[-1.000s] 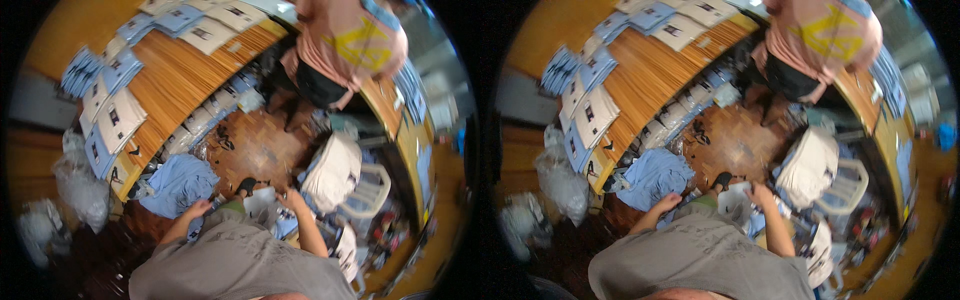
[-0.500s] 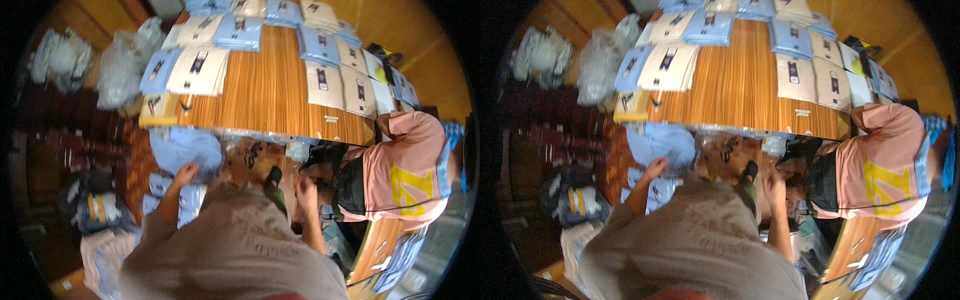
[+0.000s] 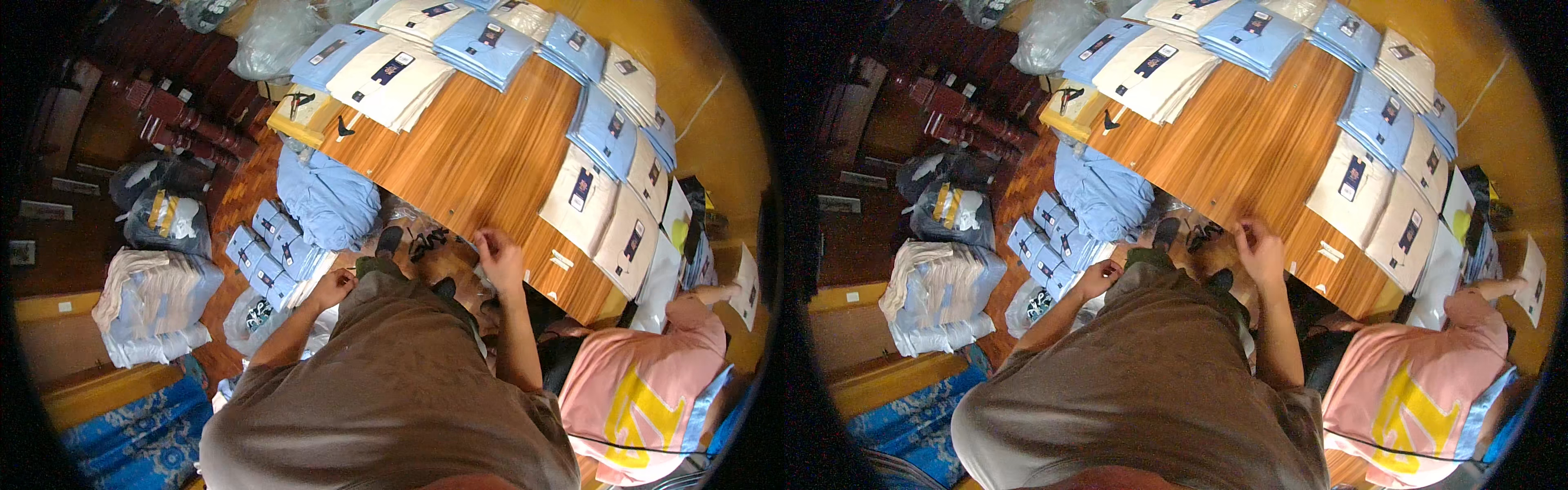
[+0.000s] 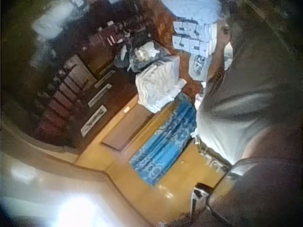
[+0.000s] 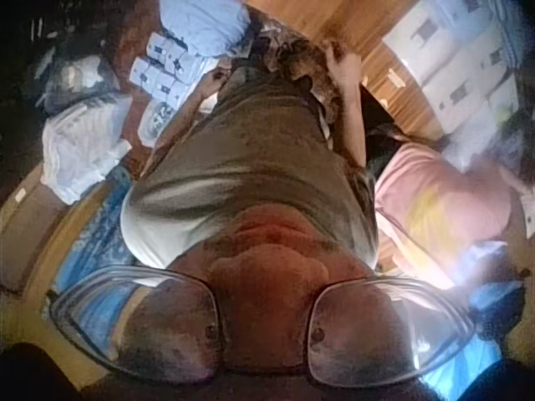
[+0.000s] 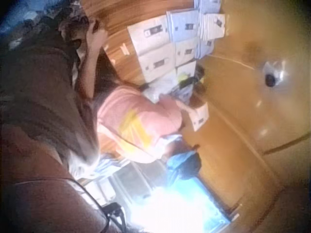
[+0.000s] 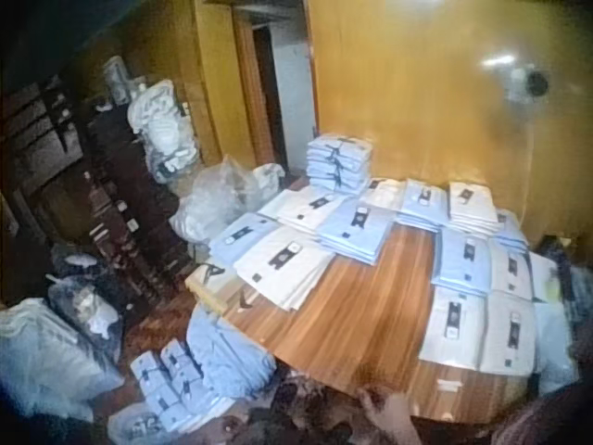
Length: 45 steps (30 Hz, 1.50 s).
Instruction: The person sorts and stacks packaged shirts by color on a table and the floor, then secures a stack with a black elastic band.
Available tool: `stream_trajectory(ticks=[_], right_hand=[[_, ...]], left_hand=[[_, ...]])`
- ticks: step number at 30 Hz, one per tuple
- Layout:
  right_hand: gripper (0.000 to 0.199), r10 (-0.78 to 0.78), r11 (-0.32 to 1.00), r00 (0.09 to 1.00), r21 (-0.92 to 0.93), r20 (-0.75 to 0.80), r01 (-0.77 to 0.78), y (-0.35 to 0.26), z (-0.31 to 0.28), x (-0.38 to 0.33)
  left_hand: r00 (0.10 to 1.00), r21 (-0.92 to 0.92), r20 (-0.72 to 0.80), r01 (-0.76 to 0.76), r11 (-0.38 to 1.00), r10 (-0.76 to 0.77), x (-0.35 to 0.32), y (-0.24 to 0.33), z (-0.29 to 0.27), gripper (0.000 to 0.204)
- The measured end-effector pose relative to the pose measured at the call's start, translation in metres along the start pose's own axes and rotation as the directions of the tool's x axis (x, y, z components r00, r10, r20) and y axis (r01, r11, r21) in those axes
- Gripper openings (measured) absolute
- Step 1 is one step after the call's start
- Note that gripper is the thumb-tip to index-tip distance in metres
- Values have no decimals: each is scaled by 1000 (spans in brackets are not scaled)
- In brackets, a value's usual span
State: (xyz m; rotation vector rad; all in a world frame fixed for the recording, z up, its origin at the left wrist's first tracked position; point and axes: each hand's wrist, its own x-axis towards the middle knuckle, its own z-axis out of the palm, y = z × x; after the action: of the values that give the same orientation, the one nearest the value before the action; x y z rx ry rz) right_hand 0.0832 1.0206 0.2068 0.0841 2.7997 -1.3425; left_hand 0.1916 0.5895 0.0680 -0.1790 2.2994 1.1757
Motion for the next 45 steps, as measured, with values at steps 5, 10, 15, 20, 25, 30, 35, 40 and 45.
stream_trajectory(ticks=[5,10,15,20,25,30,35,40,45], right_hand=[[23,-67,989,995,-137,-69,57,7,29,-8],[25,27,980,999,-195,-21,-31,18,44,8],[26,44,996,999,-80,-15,-45,-18,54,58],[29,-51,981,998,-188,-22,46,-60,93,105],[29,101,959,995,-266,11,-95,-75,116,86],[26,178,956,977,-212,-118,-200,-65,120,42],[26,198,965,954,-126,-227,-230,-36,112,26],[25,161,978,964,-101,-210,-185,-26,68,33],[24,130,985,987,-101,-98,-140,-35,-14,45]], left_hand=[[994,181,101,-69,981,52,26,51,-37,32],[965,-146,-65,-262,954,255,69,103,-71,27],[882,-246,-177,-469,849,436,105,123,-122,17],[888,-379,-50,-440,814,457,154,168,-167,14],[704,-510,-113,-647,567,702,162,277,-226,11],[521,-537,-44,-732,420,852,188,348,-253,10],[514,-433,128,-740,514,848,214,355,-215,14],[546,-324,467,-626,709,696,210,312,-151,17],[661,-275,385,-584,764,644,179,263,-77,21]])
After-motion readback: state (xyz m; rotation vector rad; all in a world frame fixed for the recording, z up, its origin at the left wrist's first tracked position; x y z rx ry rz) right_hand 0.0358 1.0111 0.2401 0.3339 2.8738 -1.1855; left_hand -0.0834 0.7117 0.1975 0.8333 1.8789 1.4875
